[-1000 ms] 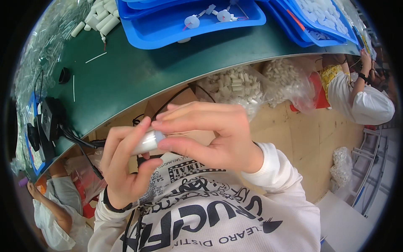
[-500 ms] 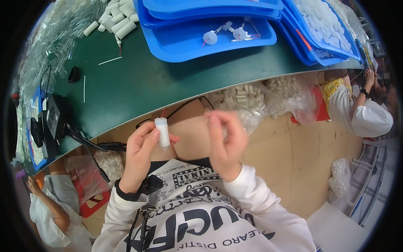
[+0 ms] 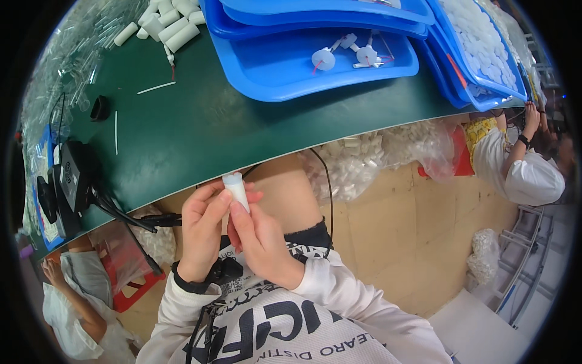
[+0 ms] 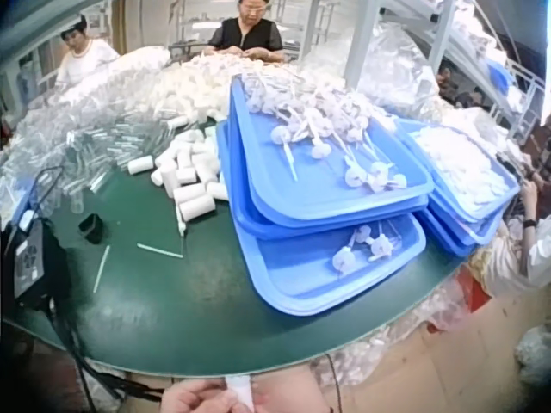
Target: The person assembles small white cylindrical components by inserting a thin rod into a central hole and then fitting a translucent plastic cap over the assembly. The person handles the parts by hand, picking them from a green table and placing the finished units into a blue tray.
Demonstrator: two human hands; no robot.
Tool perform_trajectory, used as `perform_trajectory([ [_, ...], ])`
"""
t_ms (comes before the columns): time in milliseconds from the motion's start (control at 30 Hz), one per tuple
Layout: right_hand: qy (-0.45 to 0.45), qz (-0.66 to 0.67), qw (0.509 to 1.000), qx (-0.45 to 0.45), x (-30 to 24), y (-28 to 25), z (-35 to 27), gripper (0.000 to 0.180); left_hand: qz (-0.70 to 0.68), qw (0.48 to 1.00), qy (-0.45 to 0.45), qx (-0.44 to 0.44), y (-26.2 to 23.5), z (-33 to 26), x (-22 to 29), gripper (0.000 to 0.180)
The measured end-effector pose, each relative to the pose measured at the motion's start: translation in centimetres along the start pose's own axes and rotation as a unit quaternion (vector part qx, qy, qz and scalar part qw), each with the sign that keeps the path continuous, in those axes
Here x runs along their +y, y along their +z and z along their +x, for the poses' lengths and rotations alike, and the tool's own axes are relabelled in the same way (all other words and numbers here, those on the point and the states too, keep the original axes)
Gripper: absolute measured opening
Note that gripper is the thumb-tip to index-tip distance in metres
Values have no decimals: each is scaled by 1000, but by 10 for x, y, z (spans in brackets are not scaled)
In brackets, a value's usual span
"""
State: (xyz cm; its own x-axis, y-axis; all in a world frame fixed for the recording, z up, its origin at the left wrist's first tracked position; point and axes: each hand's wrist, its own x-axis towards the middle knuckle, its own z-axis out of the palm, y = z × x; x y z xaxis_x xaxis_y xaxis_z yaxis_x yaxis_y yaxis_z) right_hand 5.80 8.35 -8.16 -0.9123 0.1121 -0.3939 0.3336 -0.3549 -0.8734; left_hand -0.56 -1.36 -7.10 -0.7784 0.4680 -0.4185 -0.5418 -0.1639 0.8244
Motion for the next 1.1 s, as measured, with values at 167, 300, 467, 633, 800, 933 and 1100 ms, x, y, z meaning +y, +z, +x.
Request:
perform_trajectory([
  [167,-3,-16,1000,11,3,12,-2,44,-4,999,-42,12,-6,0,0,31],
  [300,-12,0,1000,25,-2,19,-1,44,22,997,-79,10,-6,0,13,31],
  [467,1,2,999,41,-9,11,-3,35,-20,998,-54,-3,-5,1,4,30],
  [633,-8,-234,972,-21,-40,-27,5,28,-139,990,12,-12,14,2,-13,34],
  [800,-16,-302,952,-40,-44,-30,5,27,-148,989,28,-8,16,3,-23,35],
  [933,22,-272,962,-26,-52,-21,4,30,-166,986,-4,12,19,1,-17,37],
  [1100,107,-105,989,13,-43,-7,0,42,-118,991,-47,42,20,-3,5,37],
])
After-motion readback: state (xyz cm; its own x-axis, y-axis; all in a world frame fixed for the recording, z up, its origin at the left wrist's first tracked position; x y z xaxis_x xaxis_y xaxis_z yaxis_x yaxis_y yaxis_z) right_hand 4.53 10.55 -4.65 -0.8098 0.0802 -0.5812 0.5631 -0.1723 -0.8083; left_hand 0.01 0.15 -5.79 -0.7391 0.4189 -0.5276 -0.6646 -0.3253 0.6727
